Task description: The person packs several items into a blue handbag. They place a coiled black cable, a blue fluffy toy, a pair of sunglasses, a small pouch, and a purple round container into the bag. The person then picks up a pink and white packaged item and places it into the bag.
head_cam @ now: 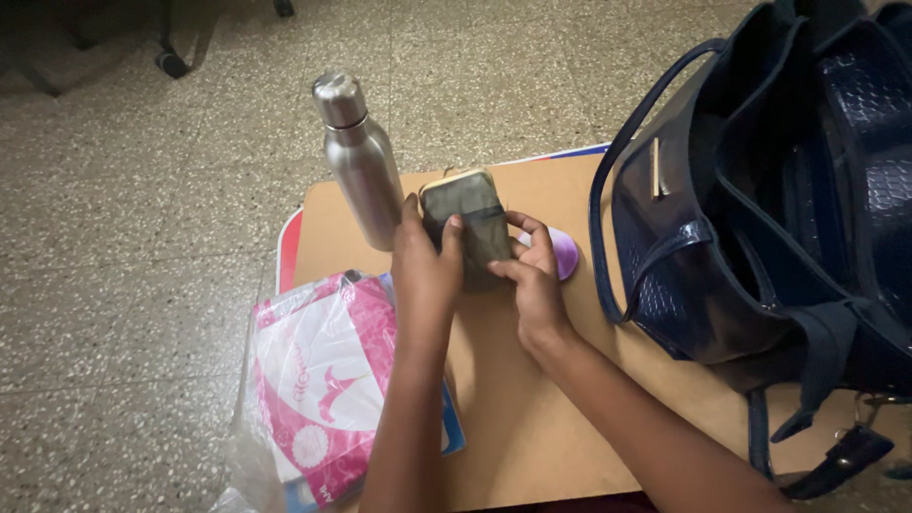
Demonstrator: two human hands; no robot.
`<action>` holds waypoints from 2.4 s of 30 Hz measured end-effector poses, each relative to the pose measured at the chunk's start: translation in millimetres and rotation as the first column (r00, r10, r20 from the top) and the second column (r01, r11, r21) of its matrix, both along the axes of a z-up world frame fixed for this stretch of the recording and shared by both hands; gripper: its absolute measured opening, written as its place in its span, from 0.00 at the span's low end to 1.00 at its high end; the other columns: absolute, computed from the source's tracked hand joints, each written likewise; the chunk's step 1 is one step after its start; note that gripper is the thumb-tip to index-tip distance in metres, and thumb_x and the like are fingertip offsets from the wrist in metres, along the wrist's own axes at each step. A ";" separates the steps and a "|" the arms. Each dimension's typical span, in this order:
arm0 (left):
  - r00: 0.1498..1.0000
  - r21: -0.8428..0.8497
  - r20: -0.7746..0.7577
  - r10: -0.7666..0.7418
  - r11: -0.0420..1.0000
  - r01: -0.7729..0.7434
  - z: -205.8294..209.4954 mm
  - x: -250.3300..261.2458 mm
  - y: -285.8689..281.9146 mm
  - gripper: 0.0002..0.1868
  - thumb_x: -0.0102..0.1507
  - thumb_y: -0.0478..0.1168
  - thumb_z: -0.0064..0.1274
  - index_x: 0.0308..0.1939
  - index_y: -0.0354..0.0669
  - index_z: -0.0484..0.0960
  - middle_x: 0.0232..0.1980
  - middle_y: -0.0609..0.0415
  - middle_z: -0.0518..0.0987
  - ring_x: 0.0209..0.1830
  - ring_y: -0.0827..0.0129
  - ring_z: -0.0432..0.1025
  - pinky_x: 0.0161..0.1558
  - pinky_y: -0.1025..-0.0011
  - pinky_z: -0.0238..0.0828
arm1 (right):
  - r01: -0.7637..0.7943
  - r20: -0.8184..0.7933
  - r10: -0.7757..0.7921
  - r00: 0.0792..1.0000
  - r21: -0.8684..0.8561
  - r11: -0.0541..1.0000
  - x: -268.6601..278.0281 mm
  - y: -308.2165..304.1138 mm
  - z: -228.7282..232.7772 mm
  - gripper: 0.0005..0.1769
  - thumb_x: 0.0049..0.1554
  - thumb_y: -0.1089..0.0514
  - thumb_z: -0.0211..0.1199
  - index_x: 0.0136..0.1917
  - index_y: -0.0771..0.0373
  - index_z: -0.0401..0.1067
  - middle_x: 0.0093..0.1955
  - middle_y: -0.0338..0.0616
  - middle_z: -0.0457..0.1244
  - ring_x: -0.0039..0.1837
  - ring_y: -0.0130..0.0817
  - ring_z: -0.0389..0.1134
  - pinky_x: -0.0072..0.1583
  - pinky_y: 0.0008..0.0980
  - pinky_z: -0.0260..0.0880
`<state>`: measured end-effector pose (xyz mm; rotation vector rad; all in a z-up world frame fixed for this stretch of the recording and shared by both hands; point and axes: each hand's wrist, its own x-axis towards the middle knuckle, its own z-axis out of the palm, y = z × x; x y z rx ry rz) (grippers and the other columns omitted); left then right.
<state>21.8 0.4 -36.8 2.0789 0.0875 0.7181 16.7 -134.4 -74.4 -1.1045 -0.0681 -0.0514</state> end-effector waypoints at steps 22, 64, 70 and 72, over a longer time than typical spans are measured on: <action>0.998 -0.167 0.050 -0.041 0.985 0.049 51.6 -21.3 -8.3 0.24 0.59 0.32 0.63 0.60 0.50 0.80 0.44 0.47 0.85 0.42 0.62 0.80 0.43 0.65 0.77 | 0.140 0.246 -0.039 0.969 -0.409 0.902 -15.4 0.5 34.0 0.39 0.59 0.63 0.61 0.79 0.69 0.50 0.72 0.56 0.59 0.70 0.41 0.63 0.69 0.38 0.64; 0.581 0.690 -0.130 -0.804 0.347 0.635 183.7 15.7 -176.8 0.31 0.49 0.26 0.52 0.56 0.48 0.83 0.62 0.48 0.77 0.70 0.47 0.61 0.66 0.48 0.53 | 0.131 0.115 -0.192 0.975 -0.989 0.074 -19.8 -312.4 276.2 0.23 0.64 0.57 0.58 0.71 0.60 0.70 0.50 0.62 0.68 0.44 0.48 0.75 0.43 0.41 0.79; 0.551 0.778 -0.223 -0.804 0.193 0.598 185.5 26.4 -195.2 0.25 0.48 0.26 0.54 0.44 0.54 0.90 0.64 0.52 0.76 0.73 0.47 0.58 0.72 0.44 0.40 | -0.315 -0.325 -0.106 0.940 -0.943 0.104 4.9 -292.9 253.2 0.22 0.61 0.51 0.60 0.67 0.56 0.69 0.49 0.52 0.73 0.36 0.43 0.75 0.42 0.38 0.76; 0.580 0.792 -0.279 -0.766 0.158 0.590 186.6 27.9 -197.9 0.25 0.48 0.25 0.53 0.44 0.54 0.90 0.64 0.52 0.76 0.74 0.47 0.57 0.73 0.42 0.37 | -0.349 -0.356 -0.071 0.932 -0.932 0.098 8.2 -286.6 246.6 0.24 0.59 0.51 0.60 0.68 0.55 0.68 0.50 0.47 0.72 0.35 0.41 0.76 0.43 0.35 0.77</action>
